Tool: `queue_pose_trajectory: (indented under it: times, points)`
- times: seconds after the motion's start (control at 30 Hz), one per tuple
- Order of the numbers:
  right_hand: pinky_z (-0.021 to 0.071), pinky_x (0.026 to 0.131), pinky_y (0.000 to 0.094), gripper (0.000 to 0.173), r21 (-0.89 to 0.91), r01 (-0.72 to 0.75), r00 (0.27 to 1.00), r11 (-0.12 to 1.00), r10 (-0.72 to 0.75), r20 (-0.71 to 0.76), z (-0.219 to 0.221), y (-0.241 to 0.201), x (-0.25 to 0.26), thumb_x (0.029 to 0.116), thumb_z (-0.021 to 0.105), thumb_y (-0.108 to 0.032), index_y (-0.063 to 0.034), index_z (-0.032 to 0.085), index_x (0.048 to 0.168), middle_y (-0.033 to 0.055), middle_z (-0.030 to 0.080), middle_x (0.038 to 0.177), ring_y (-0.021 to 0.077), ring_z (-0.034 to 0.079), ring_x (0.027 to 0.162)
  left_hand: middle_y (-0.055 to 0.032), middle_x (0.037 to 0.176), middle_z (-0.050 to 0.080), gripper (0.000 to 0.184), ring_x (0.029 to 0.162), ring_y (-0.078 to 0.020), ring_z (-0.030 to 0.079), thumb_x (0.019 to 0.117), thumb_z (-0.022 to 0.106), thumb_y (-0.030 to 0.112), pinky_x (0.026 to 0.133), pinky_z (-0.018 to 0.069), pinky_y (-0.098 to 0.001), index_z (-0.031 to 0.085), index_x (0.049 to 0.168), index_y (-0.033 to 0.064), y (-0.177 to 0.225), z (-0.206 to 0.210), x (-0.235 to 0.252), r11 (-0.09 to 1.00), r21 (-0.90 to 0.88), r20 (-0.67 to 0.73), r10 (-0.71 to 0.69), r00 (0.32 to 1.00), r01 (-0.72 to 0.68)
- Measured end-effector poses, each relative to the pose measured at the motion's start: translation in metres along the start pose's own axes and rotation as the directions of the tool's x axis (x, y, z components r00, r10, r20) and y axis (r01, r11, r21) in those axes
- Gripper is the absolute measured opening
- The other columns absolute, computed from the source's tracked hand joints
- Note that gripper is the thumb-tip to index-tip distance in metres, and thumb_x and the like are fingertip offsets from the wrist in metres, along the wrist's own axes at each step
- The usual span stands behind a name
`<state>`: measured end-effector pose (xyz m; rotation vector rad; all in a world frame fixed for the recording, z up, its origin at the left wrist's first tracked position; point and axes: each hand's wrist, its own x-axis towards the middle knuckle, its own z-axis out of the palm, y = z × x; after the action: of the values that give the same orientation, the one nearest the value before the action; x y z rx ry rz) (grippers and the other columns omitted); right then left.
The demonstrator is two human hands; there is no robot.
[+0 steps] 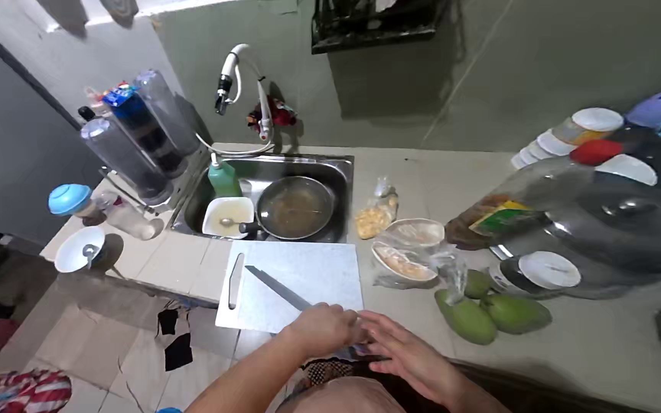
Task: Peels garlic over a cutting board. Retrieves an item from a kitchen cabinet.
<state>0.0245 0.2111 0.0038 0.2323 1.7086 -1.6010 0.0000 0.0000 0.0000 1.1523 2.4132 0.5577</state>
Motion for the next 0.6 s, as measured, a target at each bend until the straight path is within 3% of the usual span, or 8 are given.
queue_pose_trajectory:
  times: [0.07,0.17,0.2,0.3,0.4,0.5,0.57,0.6]
  points:
    - [0.0589,0.088,0.0423,0.040,0.141,-0.023,1.000,0.990,0.025,-0.017,0.006,-0.003,0.026,0.1092,0.047,-0.020,-0.0053,0.045,0.147,0.0155,0.062,0.128,0.0248,0.068,0.107,-0.0245,0.131,0.062,0.030,0.116,-0.0462,0.061,0.1035,0.052,0.008,0.092,0.0499,-0.0623,0.066,0.130,0.0096,-0.017,0.013,0.010,0.999,-0.034,0.007,-0.025,1.000,0.025]
    - [0.0557,0.087,0.0324,0.031,0.292,0.073,0.984,0.954,-0.021,-0.179,0.013,-0.001,0.059,0.1085,0.047,-0.012,0.0056,0.054,0.133,0.0136,0.065,0.112,0.0161,0.066,0.096,-0.0263,0.129,0.062,0.052,0.114,-0.0484,0.062,0.0914,0.070,0.007,0.092,0.0498,-0.0641,0.061,0.141,0.0187,-0.033,0.020,0.001,0.994,-0.095,-0.151,-0.061,0.987,0.047]
    - [0.0539,0.088,0.0321,0.032,0.321,0.074,0.977,0.944,-0.004,-0.214,0.017,-0.001,0.066,0.1083,0.047,-0.012,0.0056,0.054,0.134,0.0143,0.064,0.115,0.0162,0.064,0.098,-0.0266,0.126,0.063,0.052,0.114,-0.0476,0.062,0.0906,0.073,0.011,0.093,0.0498,-0.0633,0.062,0.141,0.0187,-0.037,0.019,-0.006,0.993,-0.100,-0.169,-0.084,0.982,0.068]
    - [0.0512,0.101,0.0360,0.036,0.334,0.072,0.954,0.940,0.033,-0.299,0.026,-0.001,0.075,0.1070,0.050,-0.008,0.0030,0.049,0.141,0.0203,0.054,0.141,0.0236,0.060,0.122,-0.0267,0.119,0.066,0.037,0.111,-0.0459,0.063,0.0947,0.068,0.013,0.095,0.0488,-0.0609,0.068,0.132,0.0124,-0.050,0.011,-0.019,0.991,-0.058,-0.144,-0.128,0.981,0.121]
    - [0.0533,0.097,0.0411,0.034,0.161,0.222,0.900,0.962,-0.138,-0.413,0.027,0.001,0.071,0.1051,0.051,-0.009,0.0049,0.055,0.136,0.0220,0.057,0.136,0.0267,0.061,0.119,-0.0205,0.106,0.070,0.025,0.099,-0.0412,0.067,0.0958,0.063,0.007,0.085,0.0529,-0.0583,0.075,0.116,0.0127,-0.047,-0.008,-0.023,0.994,0.105,-0.289,0.017,0.957,0.014]
    - [0.0580,0.080,0.0317,0.034,0.265,0.130,0.978,0.956,-0.079,-0.194,0.039,-0.027,0.038,0.1117,0.038,-0.026,-0.0066,0.063,0.124,0.0037,0.070,0.104,0.0120,0.068,0.093,-0.0077,0.104,0.072,0.018,0.097,-0.0287,0.068,0.0924,0.068,0.009,0.082,0.0543,-0.0481,0.076,0.104,0.0207,-0.023,-0.024,-0.016,0.942,0.284,-0.464,0.300,0.834,-0.180]
    - [0.0577,0.071,0.0246,0.042,0.446,0.052,0.997,0.894,-0.074,0.033,0.047,-0.040,0.021,0.1114,0.026,-0.035,-0.0176,0.064,0.105,-0.0051,0.071,0.087,0.0044,0.068,0.079,-0.0022,0.109,0.070,0.012,0.106,-0.0245,0.065,0.0944,0.066,0.013,0.094,0.0502,-0.0474,0.072,0.096,0.0239,-0.008,-0.024,-0.008,0.896,0.342,-0.494,0.427,0.758,-0.282]
    - [0.0578,0.070,0.0239,0.041,0.522,0.058,0.990,0.851,-0.117,0.081,0.045,-0.040,0.019,0.1105,0.027,-0.034,-0.0186,0.064,0.105,-0.0052,0.071,0.087,0.0040,0.068,0.079,0.0000,0.112,0.069,0.013,0.110,-0.0225,0.063,0.0962,0.065,0.015,0.101,0.0459,-0.0500,0.071,0.098,0.0264,-0.006,-0.022,-0.006,0.882,0.351,-0.503,0.462,0.730,-0.316]
